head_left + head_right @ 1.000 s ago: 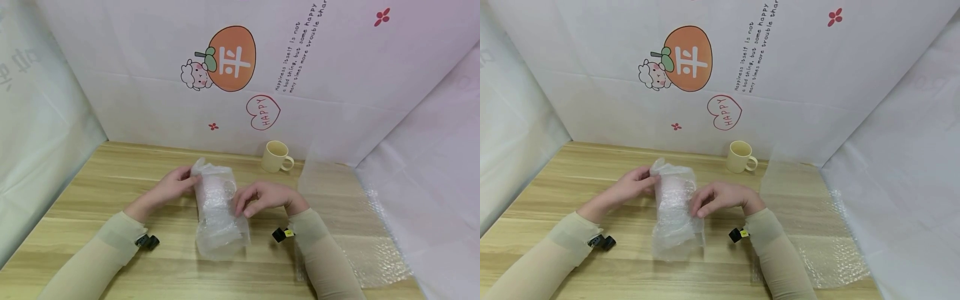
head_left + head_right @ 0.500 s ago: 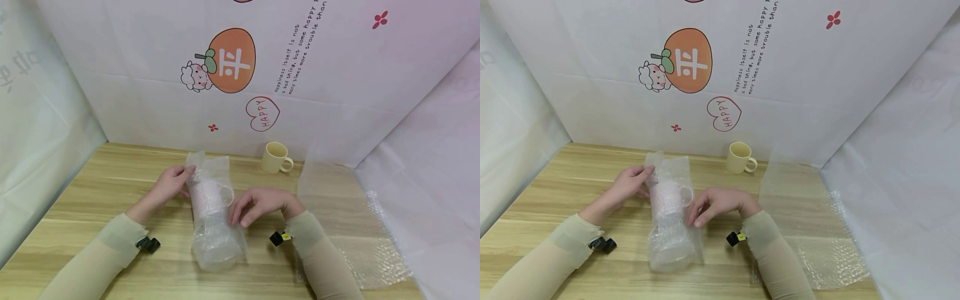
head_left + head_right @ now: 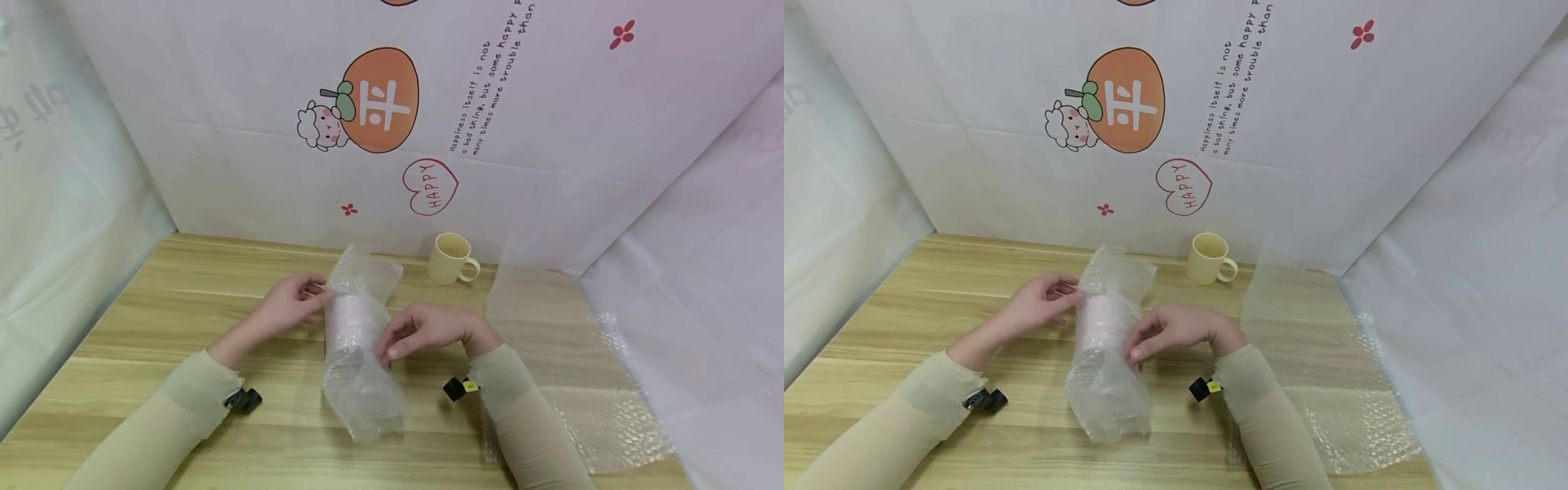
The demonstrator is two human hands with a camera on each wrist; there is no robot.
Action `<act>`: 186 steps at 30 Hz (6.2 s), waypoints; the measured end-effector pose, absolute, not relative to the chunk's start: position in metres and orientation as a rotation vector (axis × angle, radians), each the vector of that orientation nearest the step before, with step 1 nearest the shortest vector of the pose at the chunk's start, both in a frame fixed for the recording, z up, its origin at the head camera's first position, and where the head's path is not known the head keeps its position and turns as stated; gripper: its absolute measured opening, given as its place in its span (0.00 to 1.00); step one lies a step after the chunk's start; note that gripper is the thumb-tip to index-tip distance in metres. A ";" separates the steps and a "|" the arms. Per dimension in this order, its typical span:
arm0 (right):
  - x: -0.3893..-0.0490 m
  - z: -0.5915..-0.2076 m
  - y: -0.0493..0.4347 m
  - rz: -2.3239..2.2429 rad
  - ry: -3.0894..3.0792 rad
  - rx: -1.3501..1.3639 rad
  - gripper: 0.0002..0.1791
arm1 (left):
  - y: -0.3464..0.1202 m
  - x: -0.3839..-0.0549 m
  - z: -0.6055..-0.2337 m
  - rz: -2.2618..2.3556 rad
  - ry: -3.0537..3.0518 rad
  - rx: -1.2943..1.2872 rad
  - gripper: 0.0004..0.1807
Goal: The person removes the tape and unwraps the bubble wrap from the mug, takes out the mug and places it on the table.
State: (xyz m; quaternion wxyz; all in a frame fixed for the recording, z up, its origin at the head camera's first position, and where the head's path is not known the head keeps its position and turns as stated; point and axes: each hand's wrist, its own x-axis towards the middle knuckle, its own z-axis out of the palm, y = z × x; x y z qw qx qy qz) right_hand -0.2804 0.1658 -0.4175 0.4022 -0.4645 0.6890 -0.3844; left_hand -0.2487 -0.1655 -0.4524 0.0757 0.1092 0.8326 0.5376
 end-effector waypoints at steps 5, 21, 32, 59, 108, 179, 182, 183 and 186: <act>-0.281 -0.413 0.167 -1.020 1.976 -1.081 0.12 | -0.160 -0.245 -0.452 1.482 2.529 0.361 0.38; -0.263 -0.409 0.137 -1.110 2.529 -1.609 0.15 | -0.158 -0.238 -0.453 1.500 2.382 0.384 0.43; -0.266 -0.393 0.158 -0.823 2.683 -1.513 0.11 | -0.157 -0.238 -0.453 1.519 2.371 0.382 0.42; -0.296 -0.418 0.180 -0.591 2.579 -0.935 0.19 | -0.163 -0.242 -0.449 1.518 2.306 0.385 0.42; -0.299 -0.457 0.165 -0.982 2.243 -0.836 0.12 | -0.096 -0.215 -0.427 0.716 2.732 1.492 0.21; -0.300 -0.462 0.163 -1.043 2.196 -0.791 0.18 | -0.242 -0.191 -0.438 0.649 2.700 0.780 0.55; -0.300 -0.462 0.162 -1.027 2.208 -0.797 0.18 | -0.242 -0.190 -0.440 0.654 2.716 0.750 0.57; -0.300 -0.462 0.161 -1.026 2.211 -0.796 0.17 | -0.242 -0.190 -0.440 0.655 2.722 0.734 0.57; -0.300 -0.462 0.160 -1.023 2.221 -0.784 0.16 | -0.242 -0.188 -0.440 0.636 2.746 0.678 0.60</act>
